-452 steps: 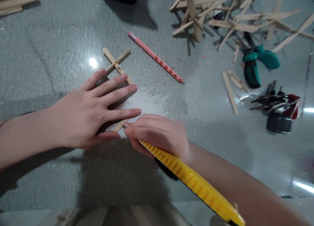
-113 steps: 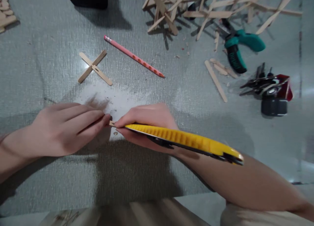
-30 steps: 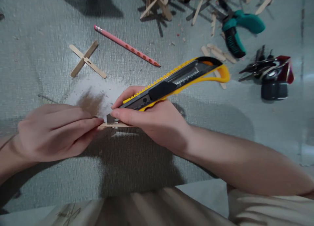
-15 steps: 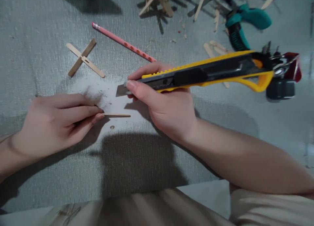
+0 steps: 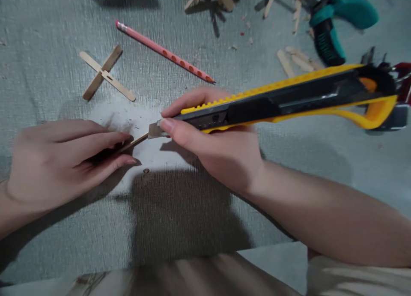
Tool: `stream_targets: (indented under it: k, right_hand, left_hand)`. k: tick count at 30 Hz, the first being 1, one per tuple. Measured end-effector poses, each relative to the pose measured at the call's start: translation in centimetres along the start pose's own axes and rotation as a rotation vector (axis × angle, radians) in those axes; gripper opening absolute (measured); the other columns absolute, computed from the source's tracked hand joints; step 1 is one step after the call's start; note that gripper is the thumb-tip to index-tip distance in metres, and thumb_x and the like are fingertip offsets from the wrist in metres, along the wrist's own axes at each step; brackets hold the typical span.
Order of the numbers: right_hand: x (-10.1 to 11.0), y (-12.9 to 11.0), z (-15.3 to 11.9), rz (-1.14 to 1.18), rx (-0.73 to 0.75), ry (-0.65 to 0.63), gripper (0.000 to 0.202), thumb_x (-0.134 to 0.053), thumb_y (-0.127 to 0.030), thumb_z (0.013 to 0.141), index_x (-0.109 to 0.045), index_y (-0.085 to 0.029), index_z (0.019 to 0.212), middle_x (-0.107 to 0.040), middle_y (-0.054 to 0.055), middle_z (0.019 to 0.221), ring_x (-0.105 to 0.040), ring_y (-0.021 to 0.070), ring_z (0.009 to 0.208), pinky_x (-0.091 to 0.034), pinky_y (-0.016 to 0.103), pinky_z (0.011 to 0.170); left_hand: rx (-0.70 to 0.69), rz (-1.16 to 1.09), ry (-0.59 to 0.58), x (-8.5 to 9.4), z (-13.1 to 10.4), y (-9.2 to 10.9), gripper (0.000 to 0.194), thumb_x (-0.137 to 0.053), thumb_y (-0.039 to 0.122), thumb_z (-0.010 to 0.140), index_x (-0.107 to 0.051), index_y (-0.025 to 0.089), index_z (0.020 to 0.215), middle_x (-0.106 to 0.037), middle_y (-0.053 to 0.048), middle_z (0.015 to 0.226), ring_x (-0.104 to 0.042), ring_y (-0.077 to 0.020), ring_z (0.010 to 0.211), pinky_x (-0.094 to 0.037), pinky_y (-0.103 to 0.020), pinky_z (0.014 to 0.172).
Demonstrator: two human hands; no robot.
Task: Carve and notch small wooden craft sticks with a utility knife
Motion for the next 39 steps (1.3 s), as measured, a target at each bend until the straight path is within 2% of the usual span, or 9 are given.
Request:
stream_targets:
  k: [4, 9, 12, 15, 18, 21, 27, 35, 39]
  right_hand:
    - [-0.1, -0.6, 0.0, 0.019, 0.007, 0.016, 0.013, -0.083, -0.021, 0.084, -0.08, -0.034, 0.084, -0.075, -0.008, 0.084, -0.064, 0.015, 0.077, -0.046, 0.031, 0.068]
    - [-0.2, -0.9, 0.0, -0.035, 0.011, -0.034, 0.01, -0.083, -0.027, 0.088, -0.08, -0.036, 0.085, -0.076, -0.005, 0.085, -0.066, 0.0178, 0.08, -0.048, 0.035, 0.07]
    - [-0.1, -1.0, 0.0, -0.062, 0.027, -0.067, 0.013, -0.082, -0.025, 0.089, -0.08, -0.038, 0.088, -0.076, -0.004, 0.085, -0.068, 0.019, 0.078, -0.05, 0.035, 0.067]
    - [-0.2, -1.6, 0.0, -0.133, 0.085, -0.101, 0.014, -0.082, -0.025, 0.089, -0.08, -0.038, 0.091, -0.077, -0.004, 0.084, -0.071, 0.0192, 0.072, -0.054, 0.036, 0.065]
    - [-0.5, -2.1, 0.0, -0.19, 0.119, -0.145, 0.013, -0.084, -0.028, 0.088, -0.08, -0.038, 0.095, -0.08, -0.003, 0.091, -0.075, 0.0205, 0.079, -0.06, 0.036, 0.071]
    - [-0.8, -2.5, -0.2, -0.25, 0.177, -0.218, 0.011, -0.081, -0.032, 0.091, -0.08, -0.039, 0.099, -0.082, -0.004, 0.097, -0.078, 0.0197, 0.087, -0.062, 0.035, 0.077]
    - [-1.2, -2.3, -0.3, -0.331, 0.235, -0.279, 0.008, -0.077, -0.035, 0.094, -0.08, -0.037, 0.1, -0.083, -0.004, 0.095, -0.079, 0.0184, 0.081, -0.061, 0.03, 0.068]
    - [-3.3, -3.4, 0.5, -0.328, 0.284, -0.417, 0.01, -0.075, -0.027, 0.094, -0.079, -0.035, 0.099, -0.084, -0.004, 0.096, -0.08, 0.0198, 0.083, -0.065, 0.033, 0.075]
    - [-3.8, -3.7, 0.2, -0.334, 0.29, -0.454, 0.017, -0.073, -0.025, 0.094, -0.079, -0.038, 0.103, -0.083, -0.003, 0.097, -0.08, 0.022, 0.084, -0.065, 0.037, 0.077]
  left_hand:
    - [0.0, -0.007, -0.011, 0.1, -0.1, -0.3, 0.025, -0.064, 0.046, 0.101, -0.073, 0.023, 0.107, -0.075, -0.001, 0.081, -0.071, -0.0203, 0.071, -0.046, -0.035, 0.055]
    - [0.033, -0.08, 0.013, 0.4, 0.0, -1.4, 0.019, -0.067, 0.038, 0.098, -0.073, 0.024, 0.111, -0.074, 0.001, 0.079, -0.067, -0.0181, 0.069, -0.045, -0.034, 0.055]
    - [-0.075, -0.097, 0.015, 0.6, 0.8, -2.0, 0.02, -0.069, 0.033, 0.097, -0.075, 0.021, 0.111, -0.075, -0.006, 0.096, -0.068, -0.0243, 0.086, -0.052, -0.039, 0.071]
    - [-0.198, -0.104, -0.041, 0.3, 1.3, -2.2, 0.033, -0.066, 0.04, 0.098, -0.075, 0.016, 0.12, -0.068, -0.017, 0.114, -0.062, -0.0337, 0.103, -0.053, -0.055, 0.09]
    - [-0.21, -0.087, -0.114, -0.2, 1.3, -2.2, 0.035, -0.061, 0.04, 0.101, -0.071, 0.026, 0.131, -0.062, -0.017, 0.131, -0.056, -0.0397, 0.121, -0.047, -0.067, 0.101]
    - [-0.207, -0.061, -0.169, -0.5, 1.1, -1.9, 0.035, -0.057, 0.039, 0.103, -0.068, 0.033, 0.136, -0.055, -0.013, 0.144, -0.048, -0.043, 0.134, -0.041, -0.07, 0.107]
    - [-0.174, -0.024, -0.155, -0.6, 0.9, -1.9, 0.041, -0.065, 0.045, 0.098, -0.068, 0.029, 0.135, -0.053, -0.012, 0.148, -0.046, -0.0457, 0.135, -0.04, -0.071, 0.108]
    - [-0.116, -0.136, -0.12, -0.7, 1.1, -2.1, 0.034, -0.065, 0.043, 0.097, -0.072, 0.029, 0.127, -0.056, -0.01, 0.145, -0.048, -0.0466, 0.136, -0.037, -0.077, 0.109]
    - [-0.123, -0.151, -0.099, -0.7, 1.1, -2.2, 0.033, -0.065, 0.044, 0.097, -0.074, 0.027, 0.124, -0.058, -0.011, 0.142, -0.052, -0.0442, 0.134, -0.039, -0.073, 0.111]
Point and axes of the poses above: each hand's wrist, its own z-axis towards the middle knuckle, its own x-axis out of the back of the hand, y = z × x, the point moved 5 cm from there along z, towards the middle knuckle
